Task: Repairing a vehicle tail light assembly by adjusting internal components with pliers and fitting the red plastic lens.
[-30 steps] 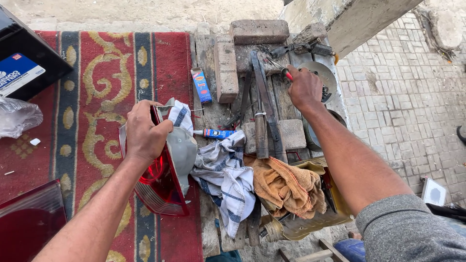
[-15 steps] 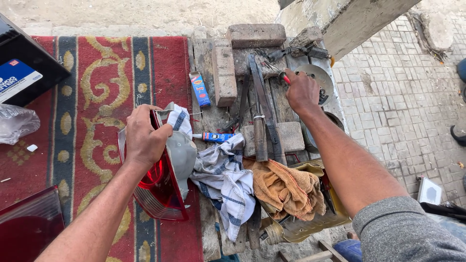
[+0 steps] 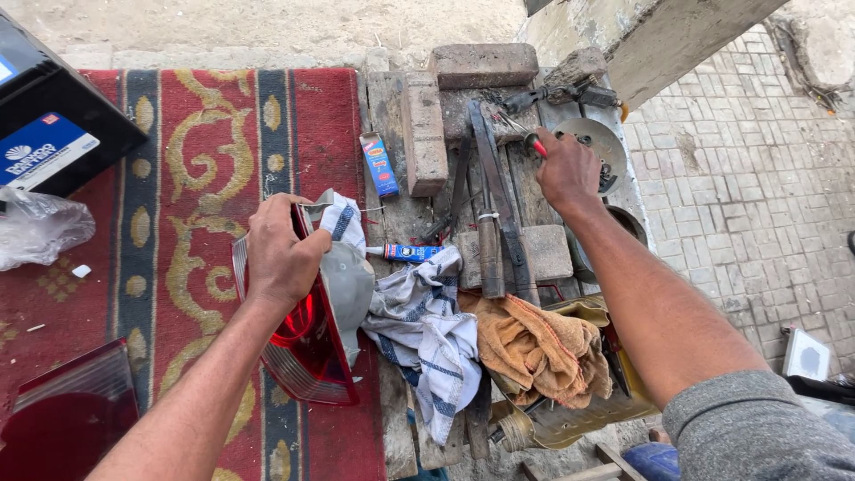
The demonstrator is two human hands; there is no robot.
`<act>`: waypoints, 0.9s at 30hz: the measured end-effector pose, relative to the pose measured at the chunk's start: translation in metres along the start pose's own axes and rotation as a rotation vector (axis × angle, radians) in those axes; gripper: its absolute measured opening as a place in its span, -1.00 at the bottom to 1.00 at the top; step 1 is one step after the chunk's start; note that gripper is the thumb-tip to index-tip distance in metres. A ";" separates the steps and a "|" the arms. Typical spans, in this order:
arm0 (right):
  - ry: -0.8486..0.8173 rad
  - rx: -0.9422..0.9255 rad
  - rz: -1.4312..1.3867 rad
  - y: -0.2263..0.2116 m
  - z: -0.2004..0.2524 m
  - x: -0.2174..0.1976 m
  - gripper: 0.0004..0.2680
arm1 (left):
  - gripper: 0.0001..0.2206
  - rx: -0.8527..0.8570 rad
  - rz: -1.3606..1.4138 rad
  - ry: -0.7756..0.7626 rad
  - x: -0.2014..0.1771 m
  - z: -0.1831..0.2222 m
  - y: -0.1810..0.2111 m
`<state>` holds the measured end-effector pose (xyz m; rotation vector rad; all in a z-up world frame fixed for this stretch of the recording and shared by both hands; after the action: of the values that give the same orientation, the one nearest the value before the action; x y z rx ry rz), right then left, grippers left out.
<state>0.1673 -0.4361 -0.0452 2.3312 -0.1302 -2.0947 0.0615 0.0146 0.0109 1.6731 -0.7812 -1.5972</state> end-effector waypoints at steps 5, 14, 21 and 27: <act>0.002 0.008 -0.004 0.006 -0.002 0.016 -0.64 | -0.56 0.004 -0.004 0.001 0.000 0.000 0.000; 0.019 0.104 -0.158 0.003 0.008 0.008 -0.67 | -0.61 0.054 0.006 0.037 0.000 0.002 -0.005; 0.000 0.175 -0.907 -0.044 0.052 -0.065 -0.69 | -0.59 0.065 0.056 0.026 0.000 0.005 -0.011; -0.280 0.067 -1.258 -0.125 0.117 -0.127 -0.66 | -0.60 0.144 0.099 -0.011 0.001 0.005 -0.010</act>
<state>0.0451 -0.2971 0.0612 2.3412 1.6813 -2.7798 0.0567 0.0190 0.0018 1.6985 -0.9896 -1.5145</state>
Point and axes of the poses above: each hand's wrist, its own z-axis away from the middle knuckle, its own x-axis out of the palm, y = z × x, the point moved 6 cm from there along -z, towards the middle knuckle, and after that the axes turned 1 degree about x, right-handed, at the moved point
